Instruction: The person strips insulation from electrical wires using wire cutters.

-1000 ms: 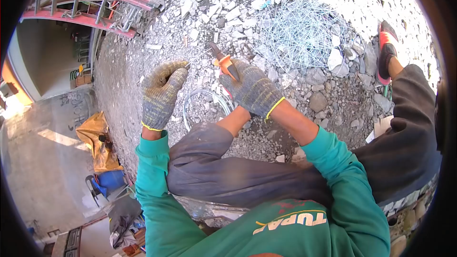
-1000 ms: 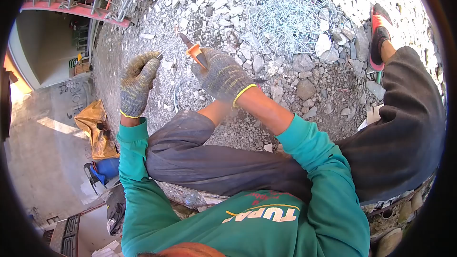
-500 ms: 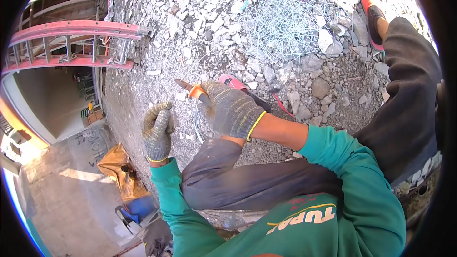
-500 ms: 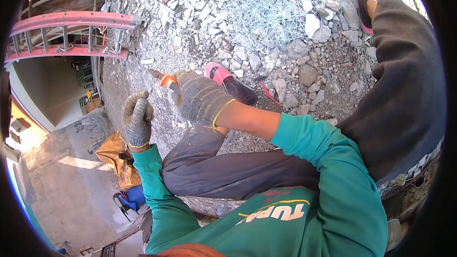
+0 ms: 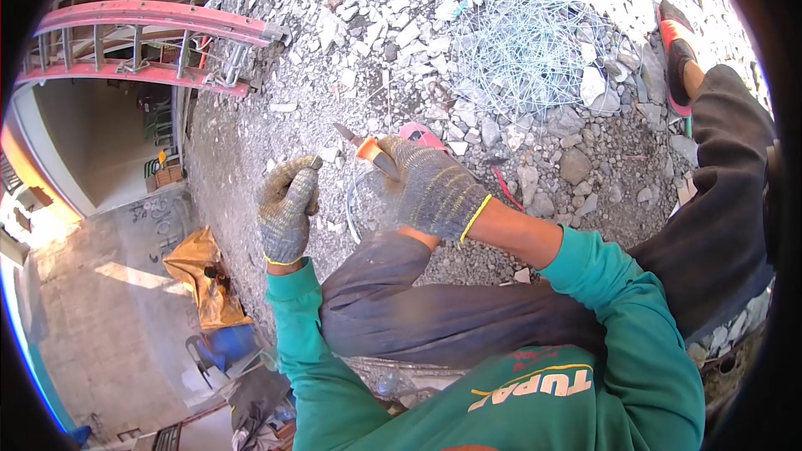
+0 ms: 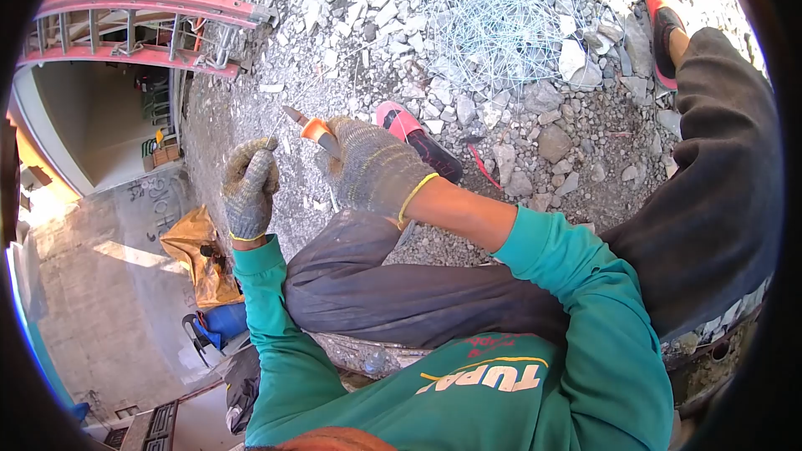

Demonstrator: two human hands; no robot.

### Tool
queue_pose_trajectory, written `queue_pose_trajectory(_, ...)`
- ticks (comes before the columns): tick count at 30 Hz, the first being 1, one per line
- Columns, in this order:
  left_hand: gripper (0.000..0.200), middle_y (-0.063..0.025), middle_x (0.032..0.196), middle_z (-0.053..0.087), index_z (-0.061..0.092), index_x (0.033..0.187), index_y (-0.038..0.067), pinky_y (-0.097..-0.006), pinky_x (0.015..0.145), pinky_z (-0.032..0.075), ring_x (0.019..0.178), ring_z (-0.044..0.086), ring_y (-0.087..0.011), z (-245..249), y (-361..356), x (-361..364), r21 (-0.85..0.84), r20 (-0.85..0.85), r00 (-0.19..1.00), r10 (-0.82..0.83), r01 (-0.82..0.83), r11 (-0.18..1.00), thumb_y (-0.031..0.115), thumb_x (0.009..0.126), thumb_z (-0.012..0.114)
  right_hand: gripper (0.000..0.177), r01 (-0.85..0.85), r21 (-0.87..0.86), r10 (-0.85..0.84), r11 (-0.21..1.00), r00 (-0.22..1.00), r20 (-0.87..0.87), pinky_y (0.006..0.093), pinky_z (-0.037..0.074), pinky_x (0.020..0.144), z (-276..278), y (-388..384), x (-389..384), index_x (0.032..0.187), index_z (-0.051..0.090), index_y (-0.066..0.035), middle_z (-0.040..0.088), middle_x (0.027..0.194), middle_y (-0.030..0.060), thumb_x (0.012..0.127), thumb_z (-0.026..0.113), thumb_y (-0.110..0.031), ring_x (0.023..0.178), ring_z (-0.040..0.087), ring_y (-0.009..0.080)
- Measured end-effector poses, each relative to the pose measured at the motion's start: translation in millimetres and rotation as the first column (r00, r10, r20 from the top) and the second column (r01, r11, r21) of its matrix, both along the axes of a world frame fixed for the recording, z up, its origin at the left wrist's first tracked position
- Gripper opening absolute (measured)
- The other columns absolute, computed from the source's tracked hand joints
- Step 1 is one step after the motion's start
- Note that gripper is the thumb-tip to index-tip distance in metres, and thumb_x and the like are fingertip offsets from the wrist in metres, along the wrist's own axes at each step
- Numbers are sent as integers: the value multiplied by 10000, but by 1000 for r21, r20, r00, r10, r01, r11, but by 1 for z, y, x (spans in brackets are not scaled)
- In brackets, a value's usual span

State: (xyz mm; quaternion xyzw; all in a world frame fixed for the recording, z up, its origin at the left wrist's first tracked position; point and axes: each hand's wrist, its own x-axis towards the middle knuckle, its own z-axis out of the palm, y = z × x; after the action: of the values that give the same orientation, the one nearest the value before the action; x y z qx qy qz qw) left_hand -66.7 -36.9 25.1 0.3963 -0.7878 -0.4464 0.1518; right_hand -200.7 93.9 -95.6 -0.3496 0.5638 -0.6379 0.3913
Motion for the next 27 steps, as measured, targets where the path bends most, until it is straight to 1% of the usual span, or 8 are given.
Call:
queue_pose_trajectory(5, 244, 18, 672, 505, 653, 1123, -20, -223, 509, 318, 562, 400, -58, -1, -13, 8, 50, -38, 998, 40, -39, 998, 166, 969, 614, 259, 60, -238, 3, 969, 967, 255, 405, 516, 664, 2, 7, -11, 1121, 602, -19, 663, 884, 97, 929, 634, -190, 756, 665, 267)
queue_pose_trajectory(9, 247, 19, 683, 519, 655, 1118, -6, -223, 519, 320, 582, 410, -57, -2, -22, 14, 47, -90, 992, 84, -80, 996, 190, 972, 621, 325, -27, -393, 394, 919, 46, 918, 287, 547, 598, 27, 32, -56, 1134, 586, -16, 629, 845, 61, 942, 646, -272, 693, 633, 173)
queue_pose_trajectory(15, 228, 31, 746, 583, 713, 1077, 41, -205, 538, 383, 617, 471, -42, 2, -17, 0, 77, 14, 998, 64, -65, 995, 221, 949, 658, 392, 296, -808, 831, 509, -411, 373, 288, 535, 472, 16, 33, -82, 1206, 496, -62, 611, 845, 38, 1012, 468, -402, 556, 596, 110)
queue_pose_trajectory(19, 211, 31, 697, 537, 707, 1038, 34, -213, 504, 337, 571, 418, -49, 1, -19, -8, 66, 69, 993, 98, -103, 993, 218, 944, 662, 256, 190, -781, 798, 595, -256, 545, 326, 581, 561, 11, 26, -90, 1128, 519, -48, 632, 906, 45, 996, 516, -267, 670, 658, 143)
queue_pose_trajectory(21, 222, 39, 694, 539, 708, 1054, 43, -208, 499, 329, 566, 412, -40, -1, -18, -10, 79, 57, 989, 138, -142, 987, 228, 936, 674, 288, -81, -278, 284, 957, 462, 840, 357, 593, 668, 3, 17, -91, 1185, 549, -30, 655, 983, 89, 941, 594, -176, 762, 674, 214)
queue_pose_trajectory(22, 222, 39, 694, 539, 708, 1054, 43, -208, 499, 329, 566, 412, -40, -1, -18, -13, 77, 61, 990, 130, -134, 988, 228, 936, 674, 288, -72, -280, 281, 957, 461, 842, 357, 593, 668, -7, 12, -88, 1185, 549, -30, 655, 983, 89, 941, 594, -176, 762, 674, 214)
queue_pose_trajectory(24, 230, 48, 692, 541, 713, 1063, 59, -203, 495, 321, 564, 408, -31, -2, -18, -19, 52, 88, 980, 179, -184, 982, 244, 931, 681, 356, -83, 43, 70, 996, 964, 257, 364, 567, 724, -44, 1, -69, 1246, 543, 8, 673, 1006, 84, 917, 599, -118, 833, 685, 225)
queue_pose_trajectory(27, 235, 58, 695, 544, 717, 1071, 73, -201, 495, 324, 565, 413, -28, -5, -12, -31, 16, 149, 973, 178, -183, 983, 258, 931, 680, 436, 81, 62, -63, 995, 967, -246, 388, 537, 725, -65, -5, -36, 1280, 529, 61, 696, 960, 131, 897, 624, -124, 855, 696, 282)
